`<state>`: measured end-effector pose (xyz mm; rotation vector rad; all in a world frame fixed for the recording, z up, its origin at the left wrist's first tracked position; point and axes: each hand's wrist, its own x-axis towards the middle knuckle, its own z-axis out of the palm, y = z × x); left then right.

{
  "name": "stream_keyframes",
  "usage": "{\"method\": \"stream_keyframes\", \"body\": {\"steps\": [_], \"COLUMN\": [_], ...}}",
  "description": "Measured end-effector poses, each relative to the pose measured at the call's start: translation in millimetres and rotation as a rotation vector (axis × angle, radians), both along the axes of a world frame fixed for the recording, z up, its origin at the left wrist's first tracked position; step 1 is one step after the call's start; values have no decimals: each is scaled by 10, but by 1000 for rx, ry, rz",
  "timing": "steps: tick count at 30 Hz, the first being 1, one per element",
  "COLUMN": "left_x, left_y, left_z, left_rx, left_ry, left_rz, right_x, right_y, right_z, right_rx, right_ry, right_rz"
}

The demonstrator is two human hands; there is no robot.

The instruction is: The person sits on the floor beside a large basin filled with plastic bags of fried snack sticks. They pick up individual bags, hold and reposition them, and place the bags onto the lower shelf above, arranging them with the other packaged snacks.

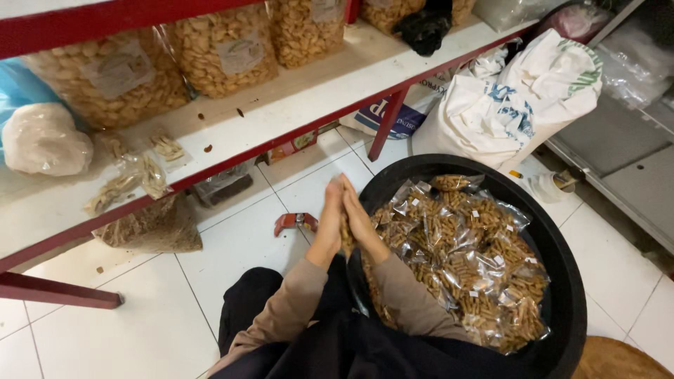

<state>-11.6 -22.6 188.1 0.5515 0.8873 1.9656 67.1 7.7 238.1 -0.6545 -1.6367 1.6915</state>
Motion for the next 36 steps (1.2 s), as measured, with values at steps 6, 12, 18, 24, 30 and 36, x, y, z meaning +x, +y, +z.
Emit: {"method": "stream_keyframes", "body": {"steps": [6, 12, 18, 24, 30, 36], "left_x": [65, 49, 99, -232, -86, -153], "left_y": [-366, -712, -578, -384, -387, -306], "left_z": [769, 1151, 820, 522, 77, -363], "left_rx": [174, -657, -377, -403, -346, -492], "left_ry": [730, 1683, 1656, 71, -123, -10], "left_rz": [-289, 106, 155, 4, -228, -350], "right_x": [17, 38, 80, 58, 37, 226], "right_y": [70, -136, -326, -86, 116, 462], "right_z": [-409, -186, 101, 127, -54, -309], "right_rx": [-838, -839, -873, -804, -515, -136], "right_ry": [648, 712, 878, 607, 514, 192], "right_rz": [295, 391, 650, 212, 146, -196]}}
